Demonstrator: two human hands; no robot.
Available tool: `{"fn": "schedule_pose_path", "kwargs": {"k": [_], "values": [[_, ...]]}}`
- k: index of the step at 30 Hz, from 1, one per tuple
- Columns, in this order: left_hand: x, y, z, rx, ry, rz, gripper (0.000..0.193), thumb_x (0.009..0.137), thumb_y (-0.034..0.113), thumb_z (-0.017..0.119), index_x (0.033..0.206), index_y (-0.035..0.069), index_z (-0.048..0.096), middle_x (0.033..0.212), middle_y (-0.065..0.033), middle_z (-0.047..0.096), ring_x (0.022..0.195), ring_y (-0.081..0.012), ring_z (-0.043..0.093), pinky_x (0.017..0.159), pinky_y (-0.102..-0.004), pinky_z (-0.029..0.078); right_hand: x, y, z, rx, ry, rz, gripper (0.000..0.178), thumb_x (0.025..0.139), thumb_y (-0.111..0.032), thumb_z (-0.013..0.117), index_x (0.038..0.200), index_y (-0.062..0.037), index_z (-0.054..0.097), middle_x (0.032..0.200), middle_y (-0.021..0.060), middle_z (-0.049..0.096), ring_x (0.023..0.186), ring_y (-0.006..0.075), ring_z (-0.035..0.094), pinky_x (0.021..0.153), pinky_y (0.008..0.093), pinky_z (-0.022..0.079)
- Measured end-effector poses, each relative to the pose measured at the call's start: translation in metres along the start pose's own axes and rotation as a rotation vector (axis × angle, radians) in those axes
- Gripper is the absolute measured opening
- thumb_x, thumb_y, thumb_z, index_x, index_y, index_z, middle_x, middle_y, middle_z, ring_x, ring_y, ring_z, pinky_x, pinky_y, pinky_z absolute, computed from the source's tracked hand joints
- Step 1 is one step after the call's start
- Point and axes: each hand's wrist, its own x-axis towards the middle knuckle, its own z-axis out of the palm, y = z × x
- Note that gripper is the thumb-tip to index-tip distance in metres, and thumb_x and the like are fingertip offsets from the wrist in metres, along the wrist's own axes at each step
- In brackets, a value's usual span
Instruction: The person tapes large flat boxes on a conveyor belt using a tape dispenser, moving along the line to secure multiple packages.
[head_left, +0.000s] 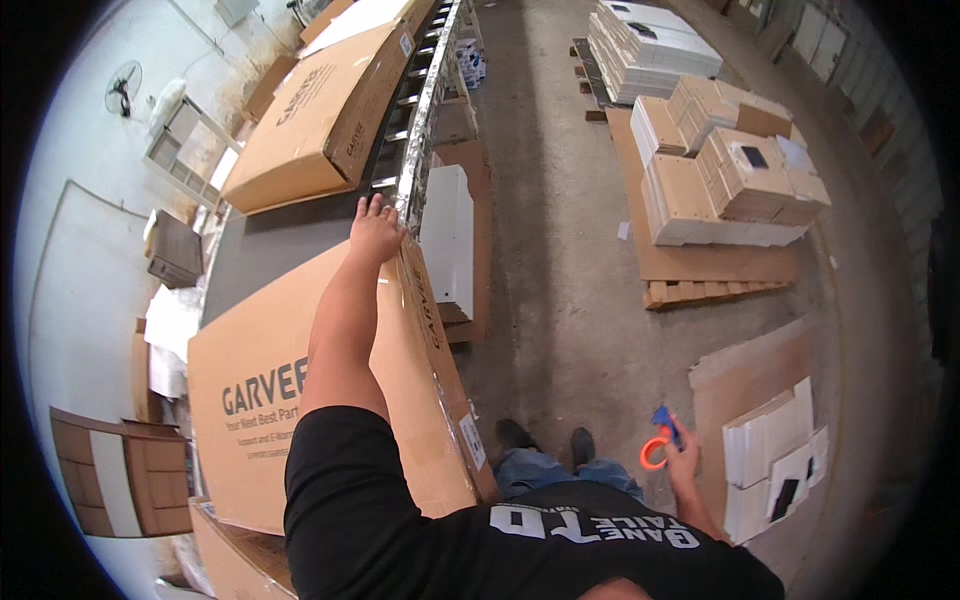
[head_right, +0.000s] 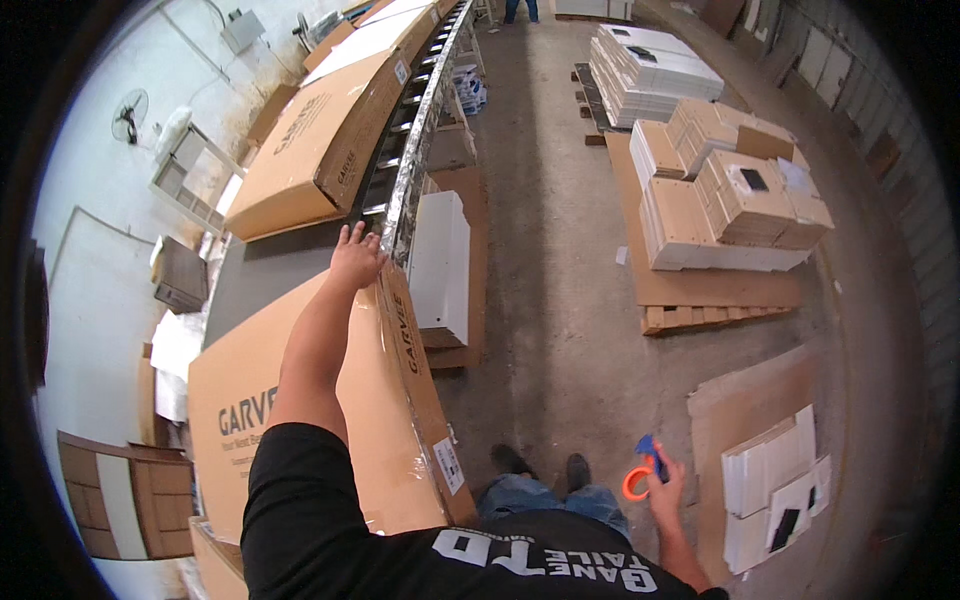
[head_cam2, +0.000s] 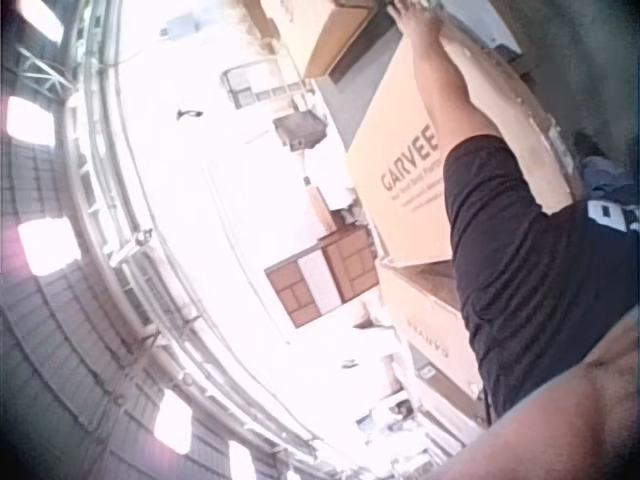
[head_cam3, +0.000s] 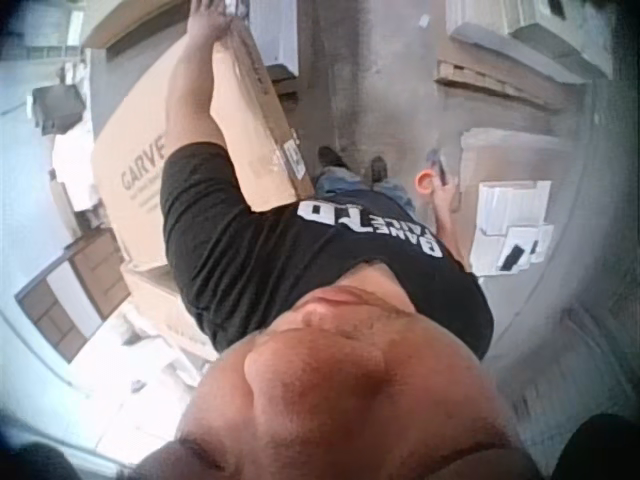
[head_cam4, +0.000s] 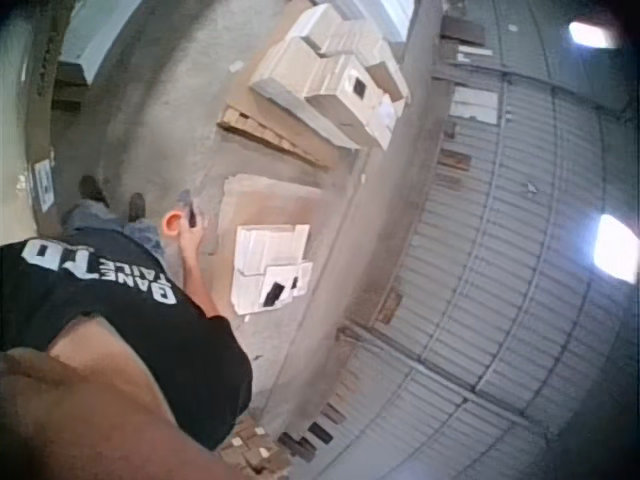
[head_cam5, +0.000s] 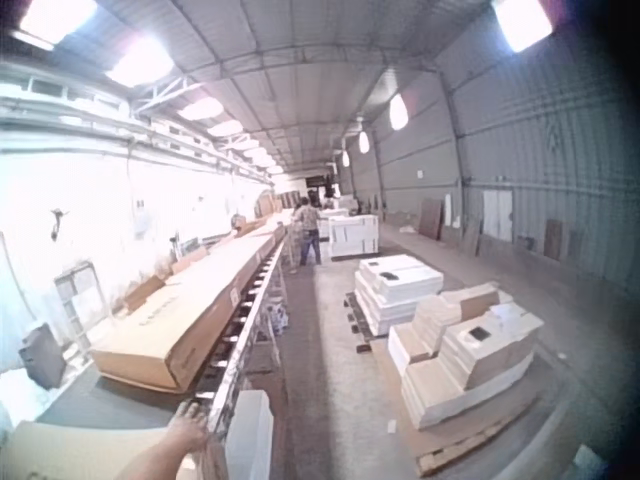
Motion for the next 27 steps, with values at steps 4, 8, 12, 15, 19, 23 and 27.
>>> {"fn": "schedule_pose_path", "kwargs": {"k": [4,8,12,15,19,23,27], "values": [[0.003,0.005,0.007,-0.787,0.100,-0.243,0.042,0.099,0.041,0.046,0.119,0.010,0.065,0.113,-0.0170,0.066,0.101,-0.0392,0.062,0.090,-0.0512,0.048,-0.011,-0.016,0.011,-0.074,-0.015,-0.016,0.051,0.075,-0.004,0.061,0.126,-0.0023,0.065,0.113,0.0146,0.059,0.110,0.0256,0.057,0.100,0.0370,0.043],[-0.066,0.000,0.027,-0.612,0.167,-0.189,0.054,0.098,0.047,0.049,0.138,0.012,0.053,0.148,-0.0162,0.046,0.137,-0.0352,0.043,0.111,-0.0506,0.036,0.027,-0.032,0.035,0.101,-0.163,0.010,0.052,0.077,-0.004,0.059,0.129,0.0008,0.061,0.116,0.0124,0.058,0.109,0.0238,0.057,0.096,0.0351,0.045],[-0.211,0.004,-0.019,-0.645,0.171,-0.449,0.062,0.095,0.050,0.056,0.141,0.010,0.049,0.157,-0.0135,0.034,0.146,-0.0339,0.028,0.118,-0.0519,0.023,0.102,-0.064,0.059,0.301,-0.405,0.169,0.055,0.081,-0.005,0.057,0.135,0.0000,0.054,0.109,0.0083,0.059,0.090,0.0160,0.059,0.078,0.0288,0.049],[-0.364,0.025,-0.023,-0.684,0.416,-0.889,0.052,0.087,0.031,0.072,0.129,0.003,0.059,0.141,-0.0179,0.052,0.134,-0.0362,0.044,0.112,-0.0468,0.033,0.167,-0.128,0.092,0.413,-0.622,0.103,0.055,0.083,-0.008,0.057,0.137,0.0011,0.051,0.095,0.0059,0.061,0.070,0.0093,0.053,0.062,0.0228,0.044],[-0.583,0.142,0.014,-0.934,0.556,-1.830,0.039,0.096,0.027,0.059,0.123,-0.003,0.059,0.126,-0.0187,0.061,0.119,-0.0304,0.056,0.103,-0.0380,0.040,0.231,-0.226,0.163,0.525,-0.878,0.006,0.062,0.081,-0.007,0.052,0.142,0.0024,0.043,0.098,0.0084,0.061,0.071,0.0116,0.055,0.063,0.0254,0.046],[-0.586,0.296,0.011,-1.485,1.049,-2.489,0.041,0.098,0.053,0.050,0.091,0.014,0.058,0.084,0.0021,0.053,0.073,-0.0102,0.048,0.062,-0.0267,0.038,0.240,-0.356,0.242,0.763,-0.968,-0.104,0.064,0.080,-0.009,0.050,0.142,0.0014,0.040,0.104,0.0089,0.061,0.073,0.0127,0.056,0.066,0.0262,0.049],[-0.465,0.330,-0.044,-2.276,1.115,-2.592,0.060,0.095,0.065,0.043,0.106,0.008,0.058,0.098,-0.0097,0.061,0.074,-0.0226,0.062,0.053,-0.0319,0.047,0.243,-0.422,0.309,0.774,-1.163,-0.235,0.062,0.080,-0.007,0.050,0.141,0.0007,0.042,0.109,0.0078,0.060,0.087,0.0135,0.059,0.079,0.0256,0.050]]}}
